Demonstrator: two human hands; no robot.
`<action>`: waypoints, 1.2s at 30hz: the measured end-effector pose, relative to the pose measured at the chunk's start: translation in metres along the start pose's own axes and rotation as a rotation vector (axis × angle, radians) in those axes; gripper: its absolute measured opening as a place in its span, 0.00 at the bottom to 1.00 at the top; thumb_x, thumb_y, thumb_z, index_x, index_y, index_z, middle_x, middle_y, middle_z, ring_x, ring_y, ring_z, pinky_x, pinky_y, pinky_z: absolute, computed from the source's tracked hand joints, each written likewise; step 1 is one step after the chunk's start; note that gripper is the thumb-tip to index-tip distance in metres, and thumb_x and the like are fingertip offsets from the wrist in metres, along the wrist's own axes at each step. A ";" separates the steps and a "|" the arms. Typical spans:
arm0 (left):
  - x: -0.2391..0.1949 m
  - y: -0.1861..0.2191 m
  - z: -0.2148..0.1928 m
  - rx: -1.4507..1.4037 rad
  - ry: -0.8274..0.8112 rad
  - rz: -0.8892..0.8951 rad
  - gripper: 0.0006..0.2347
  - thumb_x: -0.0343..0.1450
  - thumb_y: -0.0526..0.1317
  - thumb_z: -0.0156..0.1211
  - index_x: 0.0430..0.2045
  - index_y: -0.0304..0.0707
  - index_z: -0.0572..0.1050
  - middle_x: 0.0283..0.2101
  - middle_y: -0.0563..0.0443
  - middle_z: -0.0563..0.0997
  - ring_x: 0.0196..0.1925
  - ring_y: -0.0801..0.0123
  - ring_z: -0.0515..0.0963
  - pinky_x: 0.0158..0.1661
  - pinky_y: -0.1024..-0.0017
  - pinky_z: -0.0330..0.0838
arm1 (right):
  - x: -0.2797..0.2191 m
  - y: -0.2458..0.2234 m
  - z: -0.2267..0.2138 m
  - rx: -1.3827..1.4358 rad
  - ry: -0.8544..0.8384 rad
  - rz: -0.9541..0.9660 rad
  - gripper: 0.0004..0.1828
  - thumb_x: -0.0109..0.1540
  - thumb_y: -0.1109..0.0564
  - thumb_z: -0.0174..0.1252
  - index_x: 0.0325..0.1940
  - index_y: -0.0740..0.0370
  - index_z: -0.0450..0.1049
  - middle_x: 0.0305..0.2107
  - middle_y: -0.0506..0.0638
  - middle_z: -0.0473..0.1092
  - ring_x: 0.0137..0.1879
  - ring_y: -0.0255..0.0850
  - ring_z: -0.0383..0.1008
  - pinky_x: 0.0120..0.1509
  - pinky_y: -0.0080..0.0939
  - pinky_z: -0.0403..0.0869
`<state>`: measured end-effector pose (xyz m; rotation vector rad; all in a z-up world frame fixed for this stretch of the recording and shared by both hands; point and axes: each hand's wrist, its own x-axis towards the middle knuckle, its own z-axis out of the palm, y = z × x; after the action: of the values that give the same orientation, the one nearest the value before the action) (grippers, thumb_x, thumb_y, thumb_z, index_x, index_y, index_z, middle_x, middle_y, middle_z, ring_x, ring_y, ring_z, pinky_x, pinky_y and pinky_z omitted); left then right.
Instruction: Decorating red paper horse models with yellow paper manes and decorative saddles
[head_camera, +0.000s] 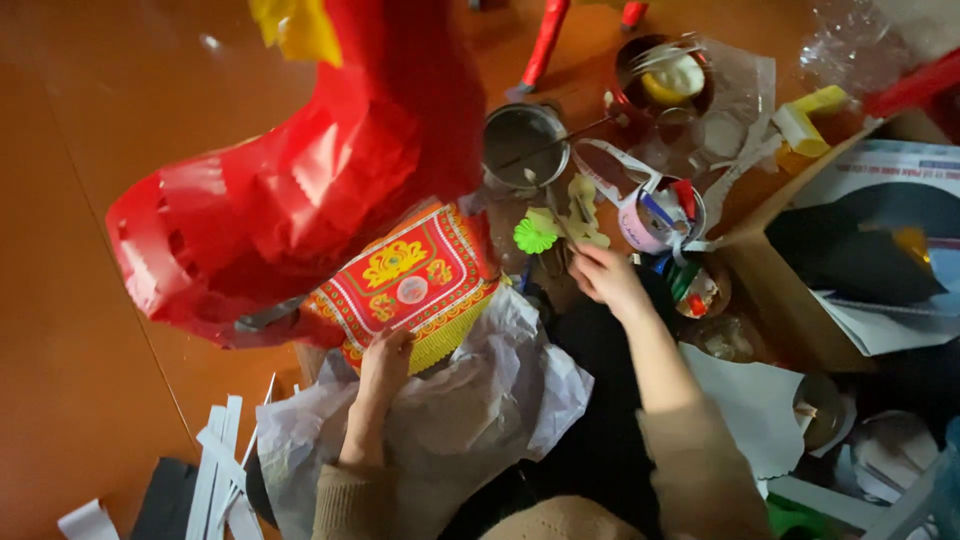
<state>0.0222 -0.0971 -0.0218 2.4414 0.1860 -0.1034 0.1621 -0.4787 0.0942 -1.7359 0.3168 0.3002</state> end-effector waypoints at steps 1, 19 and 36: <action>-0.001 0.014 -0.001 0.012 -0.001 0.013 0.05 0.65 0.42 0.61 0.32 0.54 0.80 0.33 0.49 0.80 0.39 0.50 0.81 0.40 0.55 0.75 | 0.019 -0.009 0.009 0.015 0.008 -0.004 0.15 0.64 0.60 0.52 0.55 0.57 0.74 0.21 0.51 0.69 0.19 0.29 0.64 0.16 0.22 0.64; -0.080 0.185 0.074 0.122 -0.149 0.371 0.23 0.65 0.54 0.62 0.53 0.49 0.73 0.62 0.38 0.67 0.63 0.39 0.66 0.54 0.40 0.65 | 0.093 0.008 0.012 -0.989 0.003 -0.036 0.37 0.58 0.66 0.55 0.70 0.50 0.53 0.63 0.62 0.52 0.69 0.65 0.52 0.65 0.74 0.57; -0.047 0.081 -0.067 0.010 0.013 0.119 0.15 0.67 0.43 0.60 0.48 0.48 0.75 0.39 0.40 0.82 0.40 0.43 0.81 0.40 0.51 0.75 | -0.039 0.006 0.068 -0.111 -0.743 -0.121 0.09 0.60 0.66 0.58 0.45 0.62 0.76 0.36 0.50 0.78 0.41 0.32 0.72 0.52 0.36 0.74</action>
<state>-0.0091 -0.1211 0.0861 2.4573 0.0462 -0.0356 0.1215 -0.4107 0.0908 -1.6181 -0.3493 0.8501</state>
